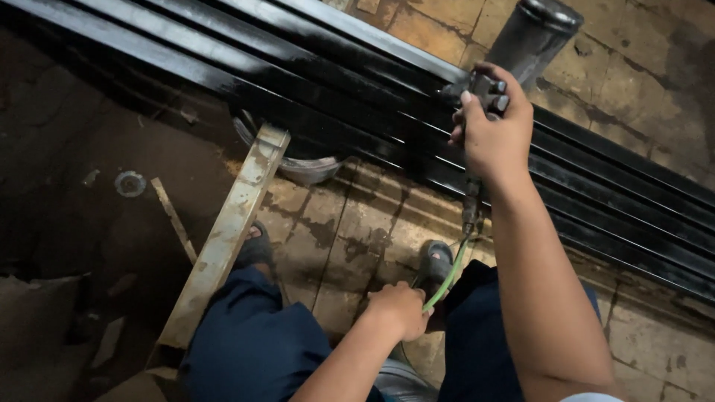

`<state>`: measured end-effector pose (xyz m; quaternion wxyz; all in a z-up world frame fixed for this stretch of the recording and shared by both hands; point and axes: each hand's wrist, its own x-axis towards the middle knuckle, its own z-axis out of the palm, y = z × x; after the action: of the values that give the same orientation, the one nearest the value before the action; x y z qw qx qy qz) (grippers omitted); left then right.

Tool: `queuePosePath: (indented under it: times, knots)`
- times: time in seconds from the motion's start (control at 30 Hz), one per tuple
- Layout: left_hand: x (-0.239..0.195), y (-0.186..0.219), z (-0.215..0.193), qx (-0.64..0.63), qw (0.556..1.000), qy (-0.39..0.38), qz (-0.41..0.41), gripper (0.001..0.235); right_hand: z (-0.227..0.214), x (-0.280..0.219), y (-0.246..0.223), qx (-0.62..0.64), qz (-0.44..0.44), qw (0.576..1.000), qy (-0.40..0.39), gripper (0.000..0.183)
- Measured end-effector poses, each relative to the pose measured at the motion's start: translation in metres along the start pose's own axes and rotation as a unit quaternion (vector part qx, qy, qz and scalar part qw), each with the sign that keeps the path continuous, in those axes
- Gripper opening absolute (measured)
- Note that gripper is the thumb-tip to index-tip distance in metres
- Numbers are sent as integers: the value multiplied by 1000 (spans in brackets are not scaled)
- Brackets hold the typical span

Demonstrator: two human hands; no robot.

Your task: Spray painting a set of metal bars with black paint on a workshop floor.

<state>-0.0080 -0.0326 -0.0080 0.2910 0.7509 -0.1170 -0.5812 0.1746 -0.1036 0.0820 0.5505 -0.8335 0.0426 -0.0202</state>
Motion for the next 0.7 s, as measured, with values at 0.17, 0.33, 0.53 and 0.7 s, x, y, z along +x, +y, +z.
queuePosePath:
  times: [0.17, 0.33, 0.53, 0.7]
  knots:
    - [-10, -1, -5, -20, 1000, 14, 2, 56, 14, 0, -19, -2, 4, 1000, -22, 30]
    - [-17, -3, -10, -34, 999, 36, -8, 55, 37, 11, -21, 18, -48, 997, -56, 29]
    - [-12, -10, -10, -93, 988, 120, -33, 55, 74, 30, -26, 36, -65, 994, -79, 29]
    - [-7, -15, -11, -115, 976, 183, -38, 53, 105, 42, -26, 37, -84, 992, -89, 29]
